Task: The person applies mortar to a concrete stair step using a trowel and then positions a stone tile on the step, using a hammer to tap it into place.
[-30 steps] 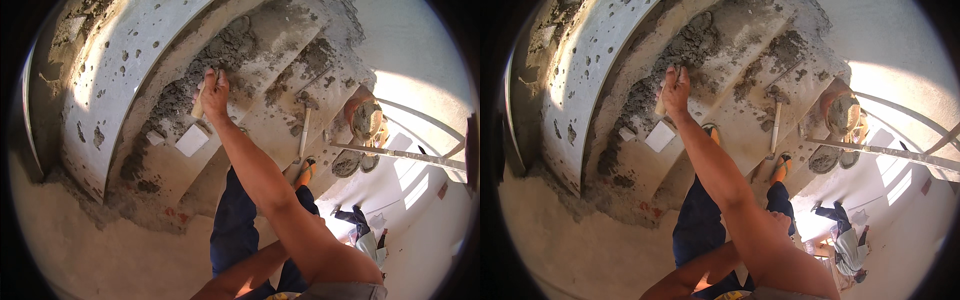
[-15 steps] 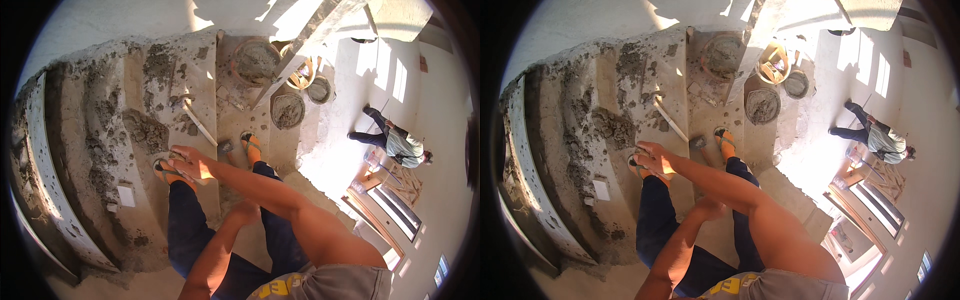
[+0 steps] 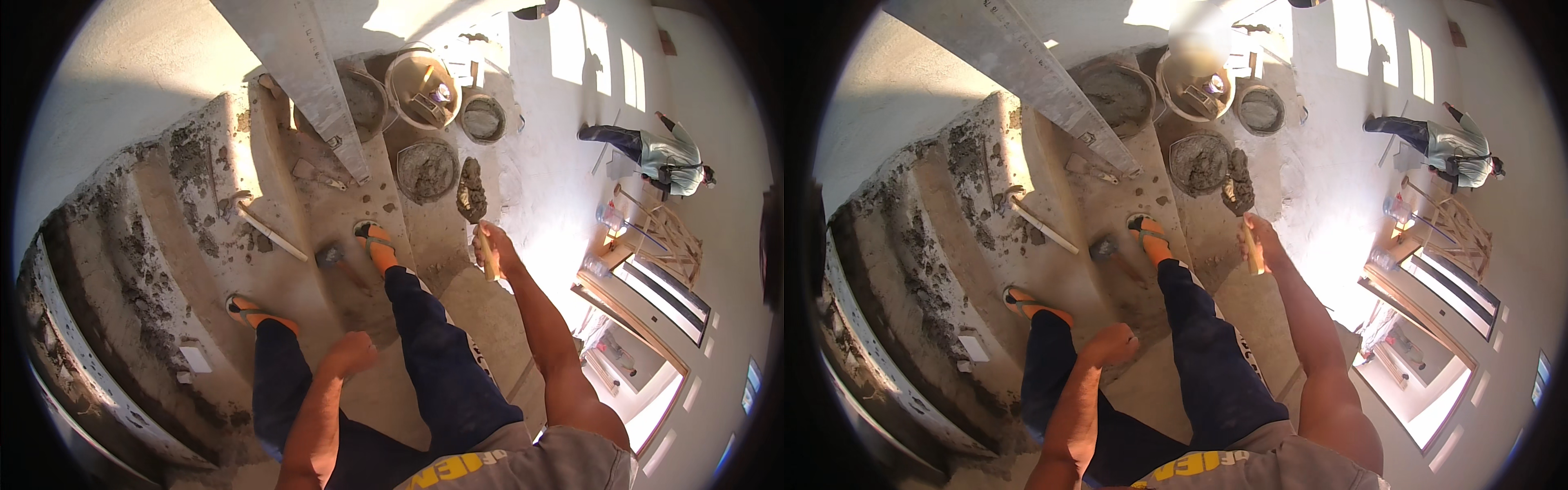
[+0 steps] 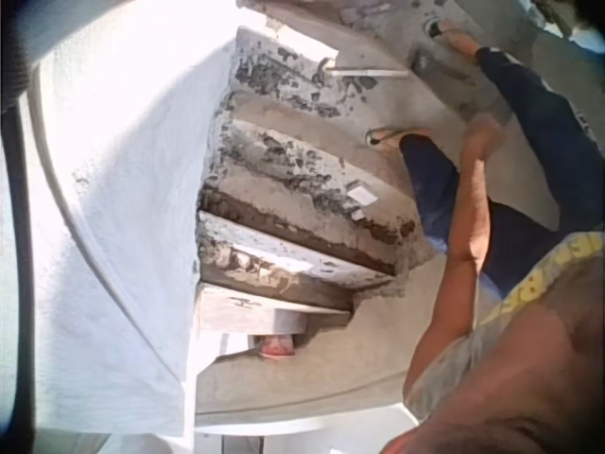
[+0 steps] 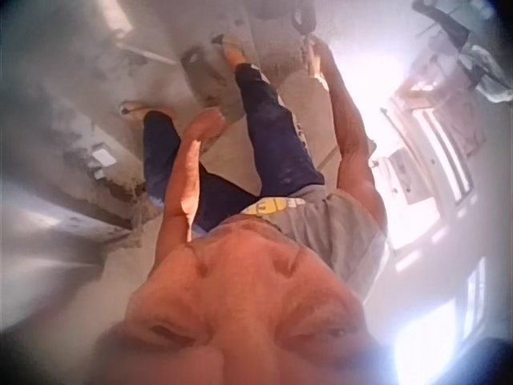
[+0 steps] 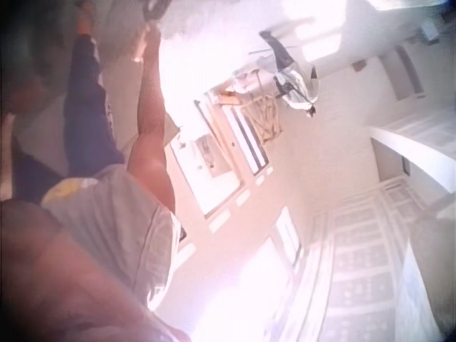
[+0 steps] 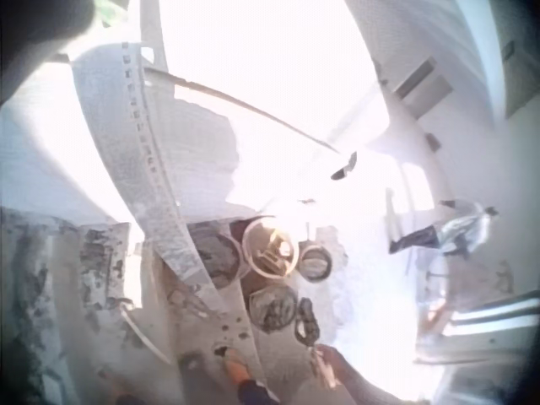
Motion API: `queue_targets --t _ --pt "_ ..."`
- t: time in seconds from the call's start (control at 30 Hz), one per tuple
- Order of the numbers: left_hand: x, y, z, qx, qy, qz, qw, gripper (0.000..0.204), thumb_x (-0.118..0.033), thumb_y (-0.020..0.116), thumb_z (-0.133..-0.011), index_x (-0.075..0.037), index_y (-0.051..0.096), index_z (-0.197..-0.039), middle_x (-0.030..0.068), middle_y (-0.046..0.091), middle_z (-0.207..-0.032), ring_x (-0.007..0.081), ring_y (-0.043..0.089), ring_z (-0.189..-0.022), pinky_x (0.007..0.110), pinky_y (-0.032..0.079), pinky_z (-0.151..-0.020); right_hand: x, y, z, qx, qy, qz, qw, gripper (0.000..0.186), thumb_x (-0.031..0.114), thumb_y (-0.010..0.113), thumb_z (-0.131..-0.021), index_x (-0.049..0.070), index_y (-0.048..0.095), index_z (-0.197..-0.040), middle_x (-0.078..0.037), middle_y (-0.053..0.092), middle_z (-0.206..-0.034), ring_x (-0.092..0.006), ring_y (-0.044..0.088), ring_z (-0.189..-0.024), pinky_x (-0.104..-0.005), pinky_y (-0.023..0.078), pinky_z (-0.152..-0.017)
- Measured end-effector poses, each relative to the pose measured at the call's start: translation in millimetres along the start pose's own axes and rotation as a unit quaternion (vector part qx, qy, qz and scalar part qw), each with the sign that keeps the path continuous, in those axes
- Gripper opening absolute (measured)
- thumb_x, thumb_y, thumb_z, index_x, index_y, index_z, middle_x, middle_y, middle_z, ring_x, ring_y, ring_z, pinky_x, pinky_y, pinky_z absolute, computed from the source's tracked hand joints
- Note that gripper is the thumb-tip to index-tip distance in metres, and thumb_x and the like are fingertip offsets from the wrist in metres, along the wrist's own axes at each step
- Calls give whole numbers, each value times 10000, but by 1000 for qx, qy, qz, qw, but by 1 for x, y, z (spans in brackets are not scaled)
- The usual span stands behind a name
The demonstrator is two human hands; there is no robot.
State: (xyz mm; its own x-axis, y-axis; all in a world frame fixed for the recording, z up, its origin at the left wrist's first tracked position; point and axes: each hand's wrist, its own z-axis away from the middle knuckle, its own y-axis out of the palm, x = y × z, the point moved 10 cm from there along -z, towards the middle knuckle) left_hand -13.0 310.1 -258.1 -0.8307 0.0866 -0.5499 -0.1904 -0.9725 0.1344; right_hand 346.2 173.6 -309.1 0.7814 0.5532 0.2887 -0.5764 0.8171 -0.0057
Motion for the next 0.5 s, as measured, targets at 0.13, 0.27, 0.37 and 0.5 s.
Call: queue_targets --t 0.13,0.27,0.37,0.5 --pt "-10 10 -13 64 -19 -54 996 304 -179 541 -863 87 683 -829 305 651 -839 430 636 -781 532 490 -771 78 -133 -91 -115 3 24 993 341 390 475 -1107 60 533 -1048 -26 538 -697 -134 504 -481 -301 493 -437" --pt "3 18 -12 83 -75 -56 992 328 -171 536 -888 91 731 -917 323 711 -934 465 708 -902 537 535 -858 68 -129 -97 -178 40 137 974 301 325 504 -1089 27 530 -1115 -73 546 -669 -188 556 -495 -347 523 -434" --pt "-14 12 -8 48 -64 -61 995 324 -178 545 -911 79 741 -938 295 723 -921 465 711 -874 537 541 -847 15 -142 -82 -169 82 141 972 308 308 560 -1040 21 520 -1145 -111 570 -721 -231 598 -561 -391 535 -464" --pt "-17 7 10 -11 -55 -37 998 305 -194 571 -925 52 752 -919 261 736 -925 446 719 -849 533 548 -810 -29 -73 -60 -59 -53 449 890 376 358 658 -980 -7 568 -981 -115 584 -716 -259 622 -537 -436 544 -460"
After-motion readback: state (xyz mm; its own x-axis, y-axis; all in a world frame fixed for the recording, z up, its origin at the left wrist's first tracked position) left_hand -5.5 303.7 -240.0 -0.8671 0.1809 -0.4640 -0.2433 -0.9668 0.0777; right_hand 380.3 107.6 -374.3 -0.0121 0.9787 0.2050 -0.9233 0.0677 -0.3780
